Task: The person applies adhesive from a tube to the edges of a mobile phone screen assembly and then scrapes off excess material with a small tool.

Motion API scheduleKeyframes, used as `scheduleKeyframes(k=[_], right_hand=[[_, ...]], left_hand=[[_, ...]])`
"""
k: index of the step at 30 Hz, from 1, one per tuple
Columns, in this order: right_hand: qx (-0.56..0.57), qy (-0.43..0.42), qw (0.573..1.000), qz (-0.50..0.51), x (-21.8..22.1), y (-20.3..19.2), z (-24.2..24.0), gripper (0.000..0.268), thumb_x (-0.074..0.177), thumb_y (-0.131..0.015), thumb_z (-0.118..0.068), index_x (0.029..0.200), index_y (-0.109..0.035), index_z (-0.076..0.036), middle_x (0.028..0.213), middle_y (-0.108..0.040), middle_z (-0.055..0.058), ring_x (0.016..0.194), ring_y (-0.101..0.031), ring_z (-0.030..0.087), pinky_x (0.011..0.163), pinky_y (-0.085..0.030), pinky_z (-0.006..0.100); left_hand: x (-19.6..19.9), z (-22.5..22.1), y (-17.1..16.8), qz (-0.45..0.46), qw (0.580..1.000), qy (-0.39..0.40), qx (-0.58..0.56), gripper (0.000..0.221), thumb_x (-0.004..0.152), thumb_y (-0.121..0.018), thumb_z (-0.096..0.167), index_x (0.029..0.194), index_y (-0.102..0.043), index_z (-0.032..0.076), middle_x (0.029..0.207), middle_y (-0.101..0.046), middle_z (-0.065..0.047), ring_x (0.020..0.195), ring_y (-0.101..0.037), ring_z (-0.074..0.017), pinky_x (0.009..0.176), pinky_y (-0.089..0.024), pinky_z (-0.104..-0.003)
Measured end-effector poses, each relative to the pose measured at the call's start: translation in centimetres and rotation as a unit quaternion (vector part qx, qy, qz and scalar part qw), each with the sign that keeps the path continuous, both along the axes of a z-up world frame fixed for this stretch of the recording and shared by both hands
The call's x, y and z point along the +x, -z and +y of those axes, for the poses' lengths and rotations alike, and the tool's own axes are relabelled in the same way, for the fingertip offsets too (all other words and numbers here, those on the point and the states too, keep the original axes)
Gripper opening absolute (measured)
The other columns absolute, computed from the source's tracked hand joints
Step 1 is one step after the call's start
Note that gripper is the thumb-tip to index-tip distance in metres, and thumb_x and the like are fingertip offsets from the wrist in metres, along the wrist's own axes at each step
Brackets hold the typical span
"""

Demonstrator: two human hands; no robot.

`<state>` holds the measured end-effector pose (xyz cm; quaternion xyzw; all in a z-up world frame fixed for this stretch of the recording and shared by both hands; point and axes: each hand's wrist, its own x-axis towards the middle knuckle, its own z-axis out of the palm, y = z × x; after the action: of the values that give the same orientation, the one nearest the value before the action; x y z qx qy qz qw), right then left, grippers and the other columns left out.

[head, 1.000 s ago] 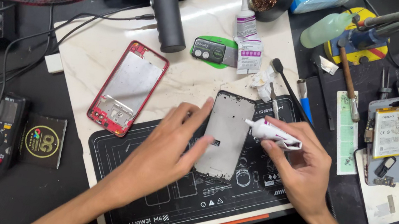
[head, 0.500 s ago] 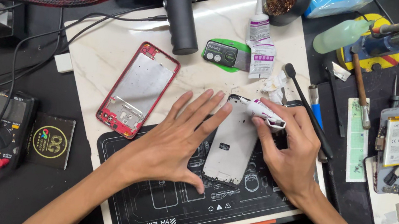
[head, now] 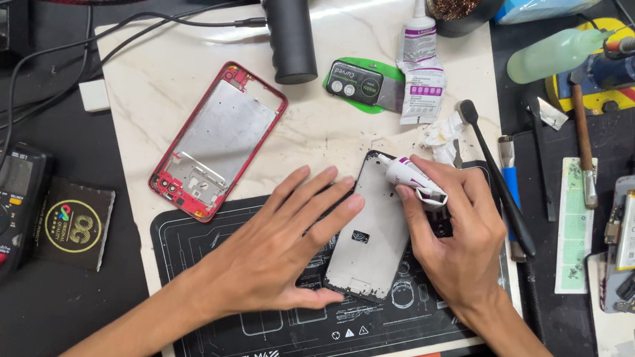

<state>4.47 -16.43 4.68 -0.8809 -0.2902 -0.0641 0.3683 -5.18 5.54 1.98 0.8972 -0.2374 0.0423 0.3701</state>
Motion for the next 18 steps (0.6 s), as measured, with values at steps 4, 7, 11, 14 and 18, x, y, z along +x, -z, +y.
scheduleKeyframes(k=[4, 7, 11, 14, 18], right_hand=[[-0.006, 0.004, 1.000, 0.014, 0.07, -0.11, 0.01, 0.036, 0.091, -0.080, -0.005, 0.125, -0.070, -0.001, 0.104, -0.068, 0.014, 0.088, -0.068, 0.022, 0.073, -0.054, 0.032], [-0.018, 0.007, 1.000, 0.025, 0.27, -0.31, 0.08, 0.036, 0.091, -0.080, -0.006, 0.125, -0.070, -0.001, 0.100, -0.067, 0.014, 0.083, -0.067, 0.021, 0.068, -0.052, 0.033], [-0.035, 0.003, 0.999, 0.016, 0.40, -0.49, 0.16, 0.035, 0.091, -0.080, -0.007, 0.124, -0.070, -0.001, 0.099, -0.066, 0.014, 0.081, -0.066, 0.022, 0.068, -0.052, 0.033], [-0.020, 0.003, 1.000, 0.014, 0.37, -0.46, 0.21, 0.034, 0.092, -0.079, -0.005, 0.125, -0.070, -0.001, 0.100, -0.066, 0.014, 0.082, -0.066, 0.022, 0.069, -0.052, 0.032], [-0.002, 0.020, 1.000, -0.004, 0.32, -0.20, -0.42, 0.034, 0.093, -0.079, -0.003, 0.126, -0.069, -0.002, 0.102, -0.066, 0.014, 0.088, -0.066, 0.021, 0.076, -0.053, 0.032]], left_hand=[[-0.87, -0.33, 0.30, -0.028, 0.998, -0.011, -0.055, 0.116, 0.075, -0.092, 0.041, 0.159, -0.020, 0.007, 0.153, -0.047, -0.022, 0.147, -0.044, -0.0430, 0.128, -0.028, -0.060], [-1.04, -0.37, 0.46, -0.026, 0.995, -0.018, -0.096, 0.115, 0.076, -0.093, 0.040, 0.157, -0.020, 0.006, 0.151, -0.048, -0.022, 0.143, -0.049, -0.0440, 0.127, -0.031, -0.060], [-0.96, -0.47, 0.48, -0.025, 0.995, -0.016, -0.097, 0.113, 0.075, -0.092, 0.039, 0.157, -0.022, 0.005, 0.150, -0.050, -0.021, 0.142, -0.050, -0.0436, 0.127, -0.031, -0.061], [-0.96, -0.58, 0.24, -0.024, 0.998, -0.012, -0.056, 0.110, 0.075, -0.091, 0.040, 0.157, -0.027, 0.005, 0.148, -0.050, -0.022, 0.142, -0.049, -0.0432, 0.126, -0.031, -0.061], [-0.80, -0.55, -0.24, -0.029, 0.999, -0.013, -0.016, 0.102, 0.080, -0.088, 0.045, 0.156, -0.033, 0.006, 0.144, -0.050, -0.024, 0.140, -0.048, -0.0427, 0.126, -0.031, -0.060]])
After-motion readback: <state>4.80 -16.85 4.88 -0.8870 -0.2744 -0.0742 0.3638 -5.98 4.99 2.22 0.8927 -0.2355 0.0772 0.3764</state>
